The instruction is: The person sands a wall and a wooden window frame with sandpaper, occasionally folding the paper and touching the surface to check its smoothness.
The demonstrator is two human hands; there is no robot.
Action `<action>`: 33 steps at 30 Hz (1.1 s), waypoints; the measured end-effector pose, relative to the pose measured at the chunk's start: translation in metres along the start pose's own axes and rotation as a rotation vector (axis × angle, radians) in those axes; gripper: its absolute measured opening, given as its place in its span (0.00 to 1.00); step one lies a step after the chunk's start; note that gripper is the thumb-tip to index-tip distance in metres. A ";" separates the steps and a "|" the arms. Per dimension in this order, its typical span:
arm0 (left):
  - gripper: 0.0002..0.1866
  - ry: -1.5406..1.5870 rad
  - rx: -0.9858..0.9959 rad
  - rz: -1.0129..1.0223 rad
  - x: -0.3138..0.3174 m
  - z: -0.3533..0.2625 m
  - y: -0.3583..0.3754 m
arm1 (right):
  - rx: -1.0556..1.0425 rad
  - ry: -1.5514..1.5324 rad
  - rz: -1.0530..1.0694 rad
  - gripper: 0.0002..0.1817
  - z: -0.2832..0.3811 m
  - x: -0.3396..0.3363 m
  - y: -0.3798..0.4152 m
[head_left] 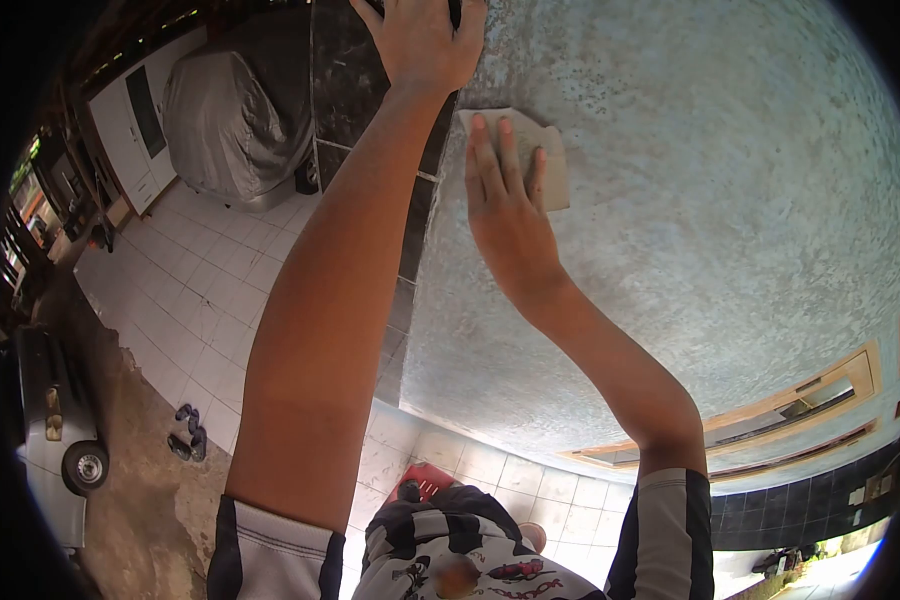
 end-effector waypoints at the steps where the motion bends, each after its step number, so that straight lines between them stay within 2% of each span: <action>1: 0.35 0.006 0.004 -0.007 -0.001 -0.001 -0.001 | -0.034 0.006 0.020 0.27 0.007 0.008 0.006; 5: 0.35 -0.005 -0.004 0.003 0.000 0.000 -0.001 | -0.107 -0.081 -0.022 0.27 -0.001 0.005 0.004; 7: 0.36 -0.011 0.004 -0.005 0.000 -0.001 -0.001 | 0.037 0.021 -0.014 0.28 -0.019 -0.015 -0.007; 8: 0.36 -0.010 0.010 -0.002 -0.001 -0.003 0.000 | 0.043 0.019 -0.015 0.28 -0.017 -0.008 -0.002; 12: 0.36 -0.012 -0.007 0.011 -0.002 -0.004 -0.002 | -0.023 -0.015 -0.082 0.29 -0.018 0.013 0.014; 14: 0.36 -0.017 -0.019 0.015 -0.001 -0.004 -0.001 | -0.069 -0.055 -0.082 0.29 -0.020 0.000 0.008; 16: 0.36 -0.018 -0.011 0.009 0.000 -0.003 -0.002 | 0.069 0.025 -0.091 0.29 -0.034 -0.013 0.001; 17: 0.36 -0.021 -0.001 0.003 -0.001 -0.004 -0.001 | 0.068 0.022 -0.088 0.29 -0.028 -0.006 0.006; 19: 0.36 -0.032 -0.013 0.015 -0.001 -0.005 0.001 | -0.001 -0.030 -0.091 0.30 -0.007 0.009 0.016; 23: 0.35 -0.035 -0.010 0.013 0.000 -0.003 -0.001 | -0.062 -0.057 -0.114 0.30 -0.019 -0.002 -0.002; 25: 0.36 -0.033 -0.013 0.026 0.002 -0.002 0.000 | 0.068 0.038 -0.148 0.32 -0.035 -0.024 -0.019; 26: 0.36 -0.030 -0.007 0.033 0.001 -0.002 -0.001 | 0.068 0.036 -0.148 0.32 -0.030 -0.021 -0.011; 28: 0.36 -0.036 -0.010 0.054 0.000 -0.003 -0.003 | -0.160 -0.074 -0.011 0.27 0.010 0.005 0.021; 30: 0.36 -0.012 0.000 0.113 -0.002 0.000 -0.005 | -0.589 -0.287 0.462 0.23 0.046 0.058 0.100; 31: 0.36 0.014 0.011 0.144 -0.002 0.002 -0.005 | -0.651 -0.234 0.807 0.19 0.056 0.060 0.123; 32: 0.38 0.013 0.059 0.128 0.002 0.006 0.003 | -0.469 -0.377 1.108 0.23 0.047 0.045 0.138; 33: 0.39 0.011 0.106 0.110 0.005 0.012 0.010 | -0.410 -0.472 1.161 0.25 0.041 0.022 0.140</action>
Point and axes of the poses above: each hand's wrist, its own y-axis away from the middle knuckle, its own x-axis out of the palm, z = x × y, the point moved 8 cm from there along -y, towards the middle knuckle, and after that the axes turned 12 degrees about x, right-handed, at the moved point
